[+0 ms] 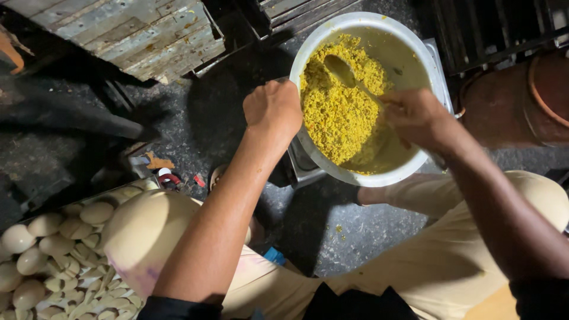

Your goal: The person uses a metal ladle to stir and mix yellow crumbly food inside a large metal pot while sitting on the floor.

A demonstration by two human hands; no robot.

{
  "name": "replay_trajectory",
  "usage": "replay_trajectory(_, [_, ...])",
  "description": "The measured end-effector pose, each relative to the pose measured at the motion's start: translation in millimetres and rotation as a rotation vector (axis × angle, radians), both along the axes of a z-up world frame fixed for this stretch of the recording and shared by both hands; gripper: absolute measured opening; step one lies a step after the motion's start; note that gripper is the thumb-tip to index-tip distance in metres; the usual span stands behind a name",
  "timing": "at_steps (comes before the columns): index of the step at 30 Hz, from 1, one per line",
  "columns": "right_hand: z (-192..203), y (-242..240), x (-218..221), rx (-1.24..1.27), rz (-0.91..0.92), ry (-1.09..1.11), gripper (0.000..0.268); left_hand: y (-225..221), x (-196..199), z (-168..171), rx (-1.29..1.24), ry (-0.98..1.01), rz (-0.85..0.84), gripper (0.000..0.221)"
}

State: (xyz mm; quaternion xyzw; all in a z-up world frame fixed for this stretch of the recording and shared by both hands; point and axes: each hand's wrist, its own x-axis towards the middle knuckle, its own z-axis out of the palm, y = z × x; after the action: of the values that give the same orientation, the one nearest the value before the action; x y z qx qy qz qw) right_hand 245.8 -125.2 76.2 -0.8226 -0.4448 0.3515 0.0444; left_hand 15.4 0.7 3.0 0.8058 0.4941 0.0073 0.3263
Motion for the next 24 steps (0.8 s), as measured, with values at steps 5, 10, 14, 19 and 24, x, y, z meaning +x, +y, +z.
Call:
replay_trajectory(5, [17.0,34.6,-12.5,0.01,0.167,-0.074,0.034,1.2,0.8,-4.1,0.024,-0.029,0.019,0.025])
replay_trajectory(10, [7.1,9.7,-33.1,0.007,0.572,-0.287,0.026,2.8,1.8,-4.2,0.006,-0.026,0.018,0.025])
replay_trajectory(14, [37.7,-68.2,-47.7,0.385,0.603,0.698,0.049,4.3,0.1,-1.1,-0.008,0.007,0.013,0.024])
replay_trajectory(19, [48.0,-84.2,-20.7,-0.276,0.66,-0.171,0.032,5.1,-5.6,-1.0,-0.013,0.002,0.004,0.025])
replay_trajectory(24, [10.9,-33.7,33.9,0.027,0.37,-0.344,0.023,5.2,-6.2,2.4,-0.021,0.004,0.016,0.026])
